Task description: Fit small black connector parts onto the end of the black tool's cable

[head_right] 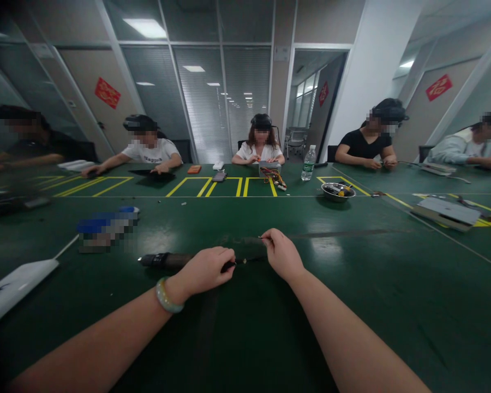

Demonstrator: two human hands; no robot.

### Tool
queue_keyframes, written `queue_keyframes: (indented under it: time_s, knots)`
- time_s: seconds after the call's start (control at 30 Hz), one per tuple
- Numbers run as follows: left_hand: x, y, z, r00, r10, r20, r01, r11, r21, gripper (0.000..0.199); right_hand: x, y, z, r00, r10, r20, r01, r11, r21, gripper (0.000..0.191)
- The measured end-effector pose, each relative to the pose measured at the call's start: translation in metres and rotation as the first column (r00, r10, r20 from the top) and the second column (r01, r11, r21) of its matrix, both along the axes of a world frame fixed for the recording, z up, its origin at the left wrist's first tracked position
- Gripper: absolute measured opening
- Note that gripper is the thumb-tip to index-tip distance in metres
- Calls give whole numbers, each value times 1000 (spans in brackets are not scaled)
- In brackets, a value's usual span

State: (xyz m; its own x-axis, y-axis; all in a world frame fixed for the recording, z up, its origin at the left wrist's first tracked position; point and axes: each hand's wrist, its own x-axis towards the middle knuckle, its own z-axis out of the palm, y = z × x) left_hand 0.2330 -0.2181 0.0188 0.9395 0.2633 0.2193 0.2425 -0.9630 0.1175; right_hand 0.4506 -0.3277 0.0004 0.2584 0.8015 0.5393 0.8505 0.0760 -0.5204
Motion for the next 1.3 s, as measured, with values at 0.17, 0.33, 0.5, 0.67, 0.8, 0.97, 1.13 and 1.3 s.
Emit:
queue_keyframes:
  time_s: [0.17, 0.33, 0.5, 0.67, 0.8, 0.97, 1.13, 1.3]
  knots:
    - [0, 0, 2, 1000, 0, 2, 0, 1000, -26, 6, -32, -5, 2, 983, 181, -28, -183, 968, -172, 12]
    - [0, 1, 7, 1000, 0, -27, -2, 998, -68, 10, -42, -2, -4, 984, 173, -40, -178, 962, -208, 13]
    - [1, 4, 6, 999, 4, -37, -6, 999, -47, 13, -38, 2, -11, 983, 184, -13, -183, 964, -192, 14]
    - [1, 4, 4, 1000, 6, -19, -6, 999, -37, 13, -36, 2, -12, 981, 195, -8, -194, 967, -164, 14]
    - [2, 2, 2, 999, 23, -37, -24, 999, -28, 11, -35, 2, -10, 979, 205, -1, -202, 963, -177, 13]
    - [5, 0, 2, 998, 27, -57, -27, 1000, 13, 7, -33, 3, -8, 977, 212, -3, -208, 956, -206, 12]
    - [5, -3, 5, 1000, 12, -9, -12, 1000, -17, 15, -35, 1, -4, 968, 251, -16, -249, 949, -193, 15]
    - [2, -2, 9, 995, -84, 47, 88, 991, -97, 17, -40, -5, 3, 955, 297, -22, -296, 941, -164, 29]
